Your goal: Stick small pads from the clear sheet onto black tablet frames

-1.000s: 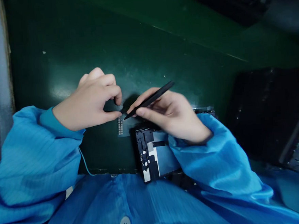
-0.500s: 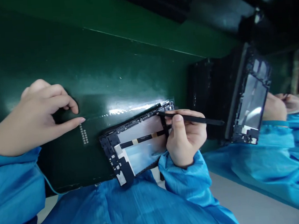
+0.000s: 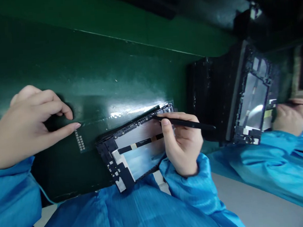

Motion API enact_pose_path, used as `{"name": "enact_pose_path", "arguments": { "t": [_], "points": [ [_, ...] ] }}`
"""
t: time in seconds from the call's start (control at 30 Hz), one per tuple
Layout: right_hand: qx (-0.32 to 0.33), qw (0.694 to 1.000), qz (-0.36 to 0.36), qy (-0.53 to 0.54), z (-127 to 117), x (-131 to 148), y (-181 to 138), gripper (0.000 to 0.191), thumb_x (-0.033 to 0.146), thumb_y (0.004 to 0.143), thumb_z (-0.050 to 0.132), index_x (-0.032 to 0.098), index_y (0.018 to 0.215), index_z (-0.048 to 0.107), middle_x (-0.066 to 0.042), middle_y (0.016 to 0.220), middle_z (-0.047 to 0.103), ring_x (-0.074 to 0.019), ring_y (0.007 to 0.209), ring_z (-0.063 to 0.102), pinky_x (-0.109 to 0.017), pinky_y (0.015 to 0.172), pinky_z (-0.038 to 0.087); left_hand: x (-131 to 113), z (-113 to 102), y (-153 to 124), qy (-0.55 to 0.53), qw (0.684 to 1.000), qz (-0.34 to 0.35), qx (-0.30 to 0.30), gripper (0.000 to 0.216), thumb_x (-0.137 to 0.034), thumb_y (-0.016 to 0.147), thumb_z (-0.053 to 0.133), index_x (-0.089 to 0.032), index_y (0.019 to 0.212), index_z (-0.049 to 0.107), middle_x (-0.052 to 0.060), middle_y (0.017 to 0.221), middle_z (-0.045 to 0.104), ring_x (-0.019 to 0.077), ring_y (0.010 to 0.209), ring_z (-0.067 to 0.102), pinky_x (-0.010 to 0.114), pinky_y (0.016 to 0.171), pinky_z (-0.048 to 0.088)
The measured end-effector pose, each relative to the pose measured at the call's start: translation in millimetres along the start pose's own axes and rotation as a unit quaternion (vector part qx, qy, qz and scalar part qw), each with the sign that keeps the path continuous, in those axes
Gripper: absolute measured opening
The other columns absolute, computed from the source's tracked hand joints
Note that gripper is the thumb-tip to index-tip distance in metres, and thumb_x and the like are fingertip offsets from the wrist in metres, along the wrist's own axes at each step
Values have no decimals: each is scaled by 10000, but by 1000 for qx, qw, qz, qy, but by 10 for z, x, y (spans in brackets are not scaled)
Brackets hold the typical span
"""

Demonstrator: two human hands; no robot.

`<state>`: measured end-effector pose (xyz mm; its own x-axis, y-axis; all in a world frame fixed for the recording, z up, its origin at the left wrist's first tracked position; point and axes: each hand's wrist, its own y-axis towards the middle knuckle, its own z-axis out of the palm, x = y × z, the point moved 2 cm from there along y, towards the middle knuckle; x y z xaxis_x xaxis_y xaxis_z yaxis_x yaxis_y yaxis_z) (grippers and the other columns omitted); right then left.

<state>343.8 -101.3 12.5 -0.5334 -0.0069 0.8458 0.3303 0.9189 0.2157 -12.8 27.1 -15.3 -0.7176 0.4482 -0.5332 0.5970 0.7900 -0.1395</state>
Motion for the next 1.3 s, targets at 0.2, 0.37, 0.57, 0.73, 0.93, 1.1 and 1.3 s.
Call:
{"name": "enact_pose_path", "arguments": {
  "t": [0.2,0.37,0.57,0.73,0.93,1.1,1.3],
  "points": [
    [312,945,-25,92,501,670,289,164,190,1059,804,266,1204,796,-44,1184,870,-236,1116,846,-399,1010,690,-222,-105,26,-10,1000,18,21,283,-510,1023,653,-241,1016,740,55,1053,660,264,1008,549,497,1065,391],
    [459,879,-89,99,1161,599,398,110,220,1079,735,207,1180,778,-65,1118,874,-242,1049,849,-365,903,701,-167,-52,23,-14,999,-9,39,271,-516,957,707,-263,1032,766,65,1062,638,329,1158,585,526,1107,426],
    [457,882,-76,83,1197,500,340,106,245,1087,719,228,1185,756,-61,1152,866,-244,1058,839,-381,916,703,-206,-27,31,-10,999,-9,35,249,-489,935,767,-263,1040,782,71,1067,640,366,1218,588,584,1112,452],
    [470,872,-58,123,1253,490,416,56,250,1076,735,232,1123,758,-66,1113,860,-247,1015,836,-399,925,700,-209,-87,24,11,998,-12,62,197,-388,1028,680,-224,1078,777,85,1123,630,344,1248,564,622,1173,438],
    [249,921,94,283,342,358,318,97,363,1078,791,274,1107,765,-27,1071,847,-194,890,790,-353,808,685,-448,-98,3,-3,1000,-22,-1,394,-591,1092,582,-236,1186,724,91,1124,665,324,1153,578,606,1152,466],
    [-56,987,50,142,-718,-91,-416,50,286,1052,798,274,1087,764,-24,981,784,-195,899,769,-329,766,616,-1279,218,-3,76,997,8,-3,576,-707,1075,541,-202,1304,699,176,1210,647,426,1192,600,606,1017,554],
    [-28,995,54,83,-910,-535,-854,61,287,1101,709,286,1160,694,-44,1044,798,-216,997,815,-365,812,664,-1612,538,54,193,973,60,114,878,-710,1023,612,-18,1563,592,339,1397,614,563,1265,599,692,1004,574]
  ]
}}
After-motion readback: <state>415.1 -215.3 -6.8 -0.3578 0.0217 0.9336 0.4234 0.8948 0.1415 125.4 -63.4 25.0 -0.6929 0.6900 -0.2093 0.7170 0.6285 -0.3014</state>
